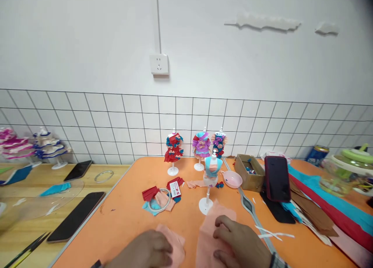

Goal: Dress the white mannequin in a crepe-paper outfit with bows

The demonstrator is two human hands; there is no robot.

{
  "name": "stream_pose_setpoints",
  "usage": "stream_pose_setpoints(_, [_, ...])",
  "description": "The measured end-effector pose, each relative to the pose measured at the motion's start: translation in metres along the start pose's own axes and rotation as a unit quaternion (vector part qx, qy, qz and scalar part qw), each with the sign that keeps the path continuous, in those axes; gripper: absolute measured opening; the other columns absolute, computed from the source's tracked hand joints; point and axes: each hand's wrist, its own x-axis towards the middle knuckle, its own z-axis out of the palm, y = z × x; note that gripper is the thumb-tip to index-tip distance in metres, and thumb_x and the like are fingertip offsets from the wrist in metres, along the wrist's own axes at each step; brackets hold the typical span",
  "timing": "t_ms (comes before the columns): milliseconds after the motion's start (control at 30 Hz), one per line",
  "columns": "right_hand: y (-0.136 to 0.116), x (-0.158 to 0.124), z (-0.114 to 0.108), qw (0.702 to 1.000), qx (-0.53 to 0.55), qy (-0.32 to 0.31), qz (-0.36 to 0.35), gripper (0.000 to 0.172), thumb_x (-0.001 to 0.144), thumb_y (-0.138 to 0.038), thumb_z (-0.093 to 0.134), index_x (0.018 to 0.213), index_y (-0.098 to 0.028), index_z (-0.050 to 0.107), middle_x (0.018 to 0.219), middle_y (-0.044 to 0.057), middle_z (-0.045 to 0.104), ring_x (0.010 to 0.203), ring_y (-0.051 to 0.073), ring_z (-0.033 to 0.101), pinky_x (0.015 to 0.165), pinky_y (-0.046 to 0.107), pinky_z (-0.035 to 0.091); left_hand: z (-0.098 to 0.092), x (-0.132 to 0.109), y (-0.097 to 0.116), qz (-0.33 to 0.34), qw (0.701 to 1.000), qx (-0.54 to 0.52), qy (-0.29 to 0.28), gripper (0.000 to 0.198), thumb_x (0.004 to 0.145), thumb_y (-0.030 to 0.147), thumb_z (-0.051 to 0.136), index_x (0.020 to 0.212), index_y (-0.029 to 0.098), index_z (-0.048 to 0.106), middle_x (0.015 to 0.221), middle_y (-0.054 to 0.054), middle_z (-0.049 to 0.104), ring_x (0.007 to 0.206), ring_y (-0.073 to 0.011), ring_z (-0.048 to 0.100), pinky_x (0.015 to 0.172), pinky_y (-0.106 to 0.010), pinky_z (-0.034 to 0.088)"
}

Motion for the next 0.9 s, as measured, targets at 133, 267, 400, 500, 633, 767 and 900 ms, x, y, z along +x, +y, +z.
stream_pose_setpoints(133, [-0.058, 0.057, -0.015, 0.995, -0.017, 0.014, -0.094, 0.023, 0.087, -0.043, 0.055, 0.100, -0.028, 0.065, 0.109, 0.002, 0.065, 0.094, 0.022, 0.062, 0.074, 0.032, 0.046, -0.023, -0.006, -0.019, -0.114, 0.993, 0.012, 0.016, 0.013, 0.082, 0.023, 0.059, 0.089, 0.024, 0.069, 0.096, -0.006, 0.071, 0.093, -0.0230, 0.064, 0.087, -0.034, 0.048])
stream_pose_setpoints(267, [-0.086, 0.130, 0.003, 0.989, -0.029, 0.053, -0.135, 0.036, 0.087, -0.030, 0.055, 0.122, -0.029, 0.056, 0.139, 0.003, 0.051, 0.115, 0.023, 0.055, 0.085, 0.033, 0.046, -0.025, -0.007, -0.019, -0.136, 0.991, 0.017, 0.009, 0.016, 0.080, 0.017, 0.055, 0.082, 0.023, 0.070, 0.089, -0.005, 0.072, 0.089, -0.0218, 0.064, 0.084, -0.034, 0.047])
stream_pose_setpoints(400, [-0.086, 0.166, 0.034, 0.992, -0.039, 0.046, -0.113, 0.018, 0.090, -0.021, 0.052, 0.104, -0.021, 0.062, 0.109, 0.007, 0.068, 0.100, 0.024, 0.060, 0.077, 0.032, 0.046, -0.018, -0.009, -0.016, -0.157, 0.987, 0.039, 0.011, 0.020, 0.083, 0.016, 0.052, 0.085, 0.023, 0.071, 0.092, -0.004, 0.074, 0.091, -0.0214, 0.065, 0.083, -0.033, 0.048])
stream_pose_setpoints(500, [-0.087, 0.170, 0.043, 0.992, -0.045, 0.064, -0.095, 0.016, 0.093, -0.018, 0.046, 0.101, -0.018, 0.061, 0.096, 0.008, 0.069, 0.094, 0.024, 0.061, 0.071, 0.031, 0.045, -0.012, -0.009, -0.021, -0.178, 0.982, 0.066, 0.026, 0.023, 0.084, 0.014, 0.051, 0.089, 0.024, 0.070, 0.100, -0.003, 0.073, 0.093, -0.0210, 0.066, 0.087, -0.033, 0.048])
stream_pose_setpoints(633, [-0.090, 0.166, 0.038, 0.990, -0.038, 0.090, -0.099, 0.020, 0.096, -0.021, 0.041, 0.103, -0.020, 0.059, 0.101, 0.007, 0.067, 0.096, 0.024, 0.058, 0.072, 0.031, 0.045, -0.003, -0.003, -0.034, -0.220, 0.969, 0.090, 0.075, 0.028, 0.088, 0.014, 0.048, 0.103, 0.025, 0.068, 0.110, -0.006, 0.070, 0.101, -0.0229, 0.064, 0.089, -0.034, 0.050])
stream_pose_setpoints(767, [-0.088, 0.160, 0.032, 0.989, -0.021, 0.098, -0.111, 0.024, 0.096, -0.024, 0.041, 0.107, -0.021, 0.062, 0.110, 0.006, 0.064, 0.104, 0.023, 0.052, 0.082, 0.032, 0.044, 0.002, 0.002, -0.038, -0.266, 0.958, 0.078, 0.070, 0.028, 0.092, 0.020, 0.046, 0.112, 0.025, 0.065, 0.115, -0.008, 0.066, 0.100, -0.0229, 0.064, 0.085, -0.034, 0.053])
stream_pose_setpoints(900, [-0.082, 0.158, 0.033, 0.990, -0.015, 0.081, -0.116, 0.024, 0.093, -0.027, 0.046, 0.103, -0.022, 0.067, 0.112, 0.006, 0.063, 0.108, 0.024, 0.049, 0.086, 0.034, 0.043, 0.004, 0.002, -0.034, -0.276, 0.956, 0.091, 0.040, 0.038, 0.087, 0.027, 0.058, 0.124, 0.025, 0.058, 0.127, -0.009, 0.062, 0.113, -0.0279, 0.060, 0.095, -0.040, 0.049])
